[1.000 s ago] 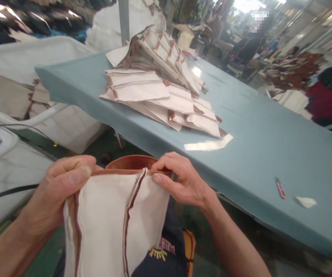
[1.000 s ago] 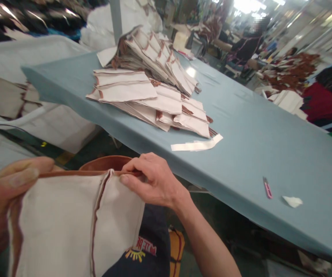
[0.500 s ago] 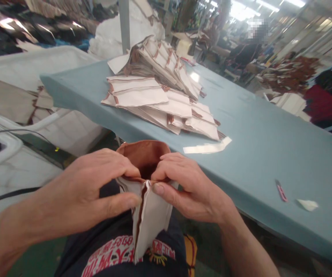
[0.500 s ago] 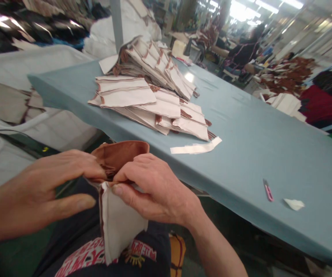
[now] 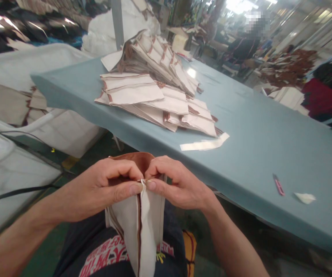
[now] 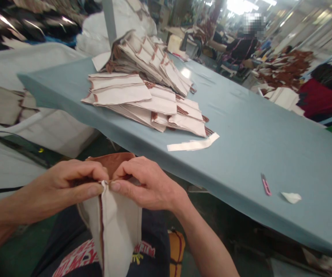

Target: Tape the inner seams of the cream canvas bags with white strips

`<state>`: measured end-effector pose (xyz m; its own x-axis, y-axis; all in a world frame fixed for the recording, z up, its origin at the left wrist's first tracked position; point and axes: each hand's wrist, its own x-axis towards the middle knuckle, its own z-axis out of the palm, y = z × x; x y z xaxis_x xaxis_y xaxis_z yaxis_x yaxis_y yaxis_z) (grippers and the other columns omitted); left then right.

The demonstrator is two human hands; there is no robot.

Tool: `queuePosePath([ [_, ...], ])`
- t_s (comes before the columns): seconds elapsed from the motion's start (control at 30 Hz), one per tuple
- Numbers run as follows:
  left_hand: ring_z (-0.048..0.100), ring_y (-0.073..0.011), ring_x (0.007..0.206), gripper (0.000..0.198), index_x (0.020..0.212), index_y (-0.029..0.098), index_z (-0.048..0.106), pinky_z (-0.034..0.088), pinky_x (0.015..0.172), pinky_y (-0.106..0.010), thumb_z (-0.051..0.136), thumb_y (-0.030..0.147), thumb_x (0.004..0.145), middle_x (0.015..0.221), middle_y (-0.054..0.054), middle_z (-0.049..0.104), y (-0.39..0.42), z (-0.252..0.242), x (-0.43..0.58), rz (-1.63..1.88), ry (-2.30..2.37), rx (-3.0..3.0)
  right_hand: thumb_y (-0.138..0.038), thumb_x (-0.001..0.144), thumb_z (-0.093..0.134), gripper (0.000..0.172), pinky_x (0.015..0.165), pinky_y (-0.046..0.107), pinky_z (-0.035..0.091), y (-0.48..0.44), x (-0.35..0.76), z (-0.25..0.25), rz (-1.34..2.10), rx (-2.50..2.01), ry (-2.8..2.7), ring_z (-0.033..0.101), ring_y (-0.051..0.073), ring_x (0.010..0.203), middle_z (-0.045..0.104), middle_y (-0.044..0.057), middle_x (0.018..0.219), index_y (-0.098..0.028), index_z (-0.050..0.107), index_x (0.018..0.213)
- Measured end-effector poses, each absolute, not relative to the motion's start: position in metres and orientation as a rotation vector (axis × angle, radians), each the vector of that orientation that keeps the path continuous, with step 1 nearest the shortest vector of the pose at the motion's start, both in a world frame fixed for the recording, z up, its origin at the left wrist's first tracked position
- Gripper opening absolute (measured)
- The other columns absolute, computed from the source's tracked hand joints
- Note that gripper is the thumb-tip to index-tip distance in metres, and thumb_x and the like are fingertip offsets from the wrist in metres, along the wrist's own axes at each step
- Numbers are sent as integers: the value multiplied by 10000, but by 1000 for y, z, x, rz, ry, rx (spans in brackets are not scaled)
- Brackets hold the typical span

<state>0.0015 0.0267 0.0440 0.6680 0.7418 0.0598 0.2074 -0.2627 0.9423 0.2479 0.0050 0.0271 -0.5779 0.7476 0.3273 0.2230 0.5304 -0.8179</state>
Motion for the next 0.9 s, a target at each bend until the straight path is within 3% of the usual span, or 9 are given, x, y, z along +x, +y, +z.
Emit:
queuePosePath([
  [0.23, 489, -110, 529, 329, 642, 221, 617, 379, 467, -168, 678, 368, 930, 612, 52, 549, 21, 46, 4, 612, 860, 1777, -477, 1194, 644, 356, 783, 303, 469, 1, 246, 37, 903, -843, -2181, 615, 156, 776, 732, -10, 862, -234, 631, 935],
  [0.53, 594, -131, 559, 307, 730, 223, 810, 463, 494, -158, 774, 392, 984, 646, 19, 690, 25, 44, -12, 635, 805, 1750, -277, 1118, 690, 111, 756, 283, 518, -2, 241, 39, 744, -862, -2150, 698, 150, 792, 805, 6, 940, -237, 664, 1018],
  [0.9, 618, -140, 592, 319, 762, 229, 826, 476, 518, -163, 803, 435, 1004, 684, 10, 730, 24, 33, -20, 643, 831, 1741, -202, 1129, 635, 141, 785, 297, 563, -3, 232, 36, 367, -809, -2219, 752, 160, 756, 848, 21, 875, -235, 723, 1024],
])
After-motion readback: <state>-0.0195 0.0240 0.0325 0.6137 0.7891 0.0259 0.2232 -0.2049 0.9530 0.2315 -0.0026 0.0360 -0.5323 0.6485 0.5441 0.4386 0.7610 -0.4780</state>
